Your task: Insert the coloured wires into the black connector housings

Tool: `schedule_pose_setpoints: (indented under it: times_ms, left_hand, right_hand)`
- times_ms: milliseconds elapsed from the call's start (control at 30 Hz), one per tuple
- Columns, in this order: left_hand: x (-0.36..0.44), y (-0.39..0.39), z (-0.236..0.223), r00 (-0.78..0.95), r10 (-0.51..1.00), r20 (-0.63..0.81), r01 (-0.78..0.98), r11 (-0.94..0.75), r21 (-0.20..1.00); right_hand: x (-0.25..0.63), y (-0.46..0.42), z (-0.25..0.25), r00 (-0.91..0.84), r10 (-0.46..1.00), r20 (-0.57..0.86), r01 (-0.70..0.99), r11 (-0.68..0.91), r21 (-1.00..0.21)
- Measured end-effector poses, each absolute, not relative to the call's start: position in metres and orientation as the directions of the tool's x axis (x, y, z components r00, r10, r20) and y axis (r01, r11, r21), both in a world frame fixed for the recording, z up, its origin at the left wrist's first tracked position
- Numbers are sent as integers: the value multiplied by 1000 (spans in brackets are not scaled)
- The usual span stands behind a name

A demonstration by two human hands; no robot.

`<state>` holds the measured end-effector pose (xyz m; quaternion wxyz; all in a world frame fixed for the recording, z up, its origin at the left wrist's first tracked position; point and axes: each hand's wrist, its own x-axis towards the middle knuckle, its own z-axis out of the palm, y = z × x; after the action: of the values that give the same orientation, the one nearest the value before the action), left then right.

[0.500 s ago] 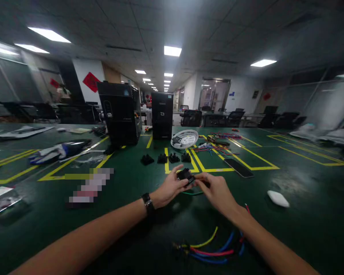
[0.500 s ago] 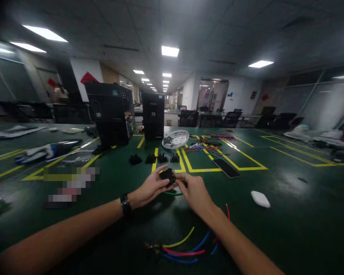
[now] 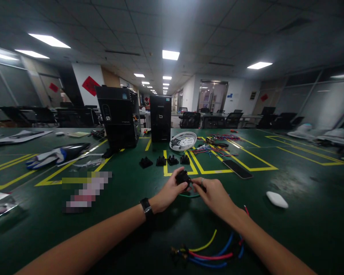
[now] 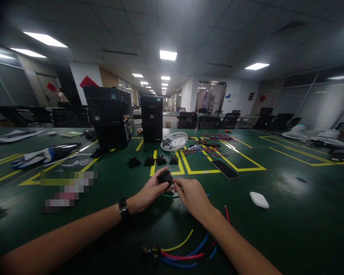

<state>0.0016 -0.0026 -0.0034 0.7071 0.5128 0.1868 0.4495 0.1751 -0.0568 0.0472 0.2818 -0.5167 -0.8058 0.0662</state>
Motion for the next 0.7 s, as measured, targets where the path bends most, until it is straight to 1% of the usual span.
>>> schedule_pose_setpoints:
  times_ms: [100, 267, 333, 400, 467, 533, 633, 700]
  left_hand:
    - [2, -5, -1, 542, 818, 192, -440, 82, 894]
    - [0, -9, 2, 571, 805, 160, -443, 138, 886]
    - [-1, -11, 2, 580, 799, 160, -447, 149, 882]
    - [-1, -13, 3, 578, 799, 166, -459, 150, 876]
    - [0, -15, 4, 560, 812, 166, -484, 158, 861]
    - [2, -17, 6, 529, 831, 175, -528, 161, 834]
    - [6, -19, 13, 461, 873, 160, -593, 168, 788]
    - [10, -19, 19, 404, 907, 119, -628, 181, 757]
  right_hand:
    - [175, -56, 45, -266, 881, 391, 772, 437, -461]
    - [177, -56, 45, -351, 845, 404, 733, 517, -443]
    - [177, -56, 44, -382, 828, 411, 682, 553, -479]
    - [176, -55, 41, -389, 816, 427, 612, 576, -542]
    - [173, -55, 37, -356, 812, 463, 552, 583, -596]
    - [169, -54, 32, -313, 803, 507, 509, 593, -624]
    - [162, -54, 26, -291, 771, 567, 470, 631, -617]
    - [159, -54, 22, -291, 747, 598, 461, 657, -597]
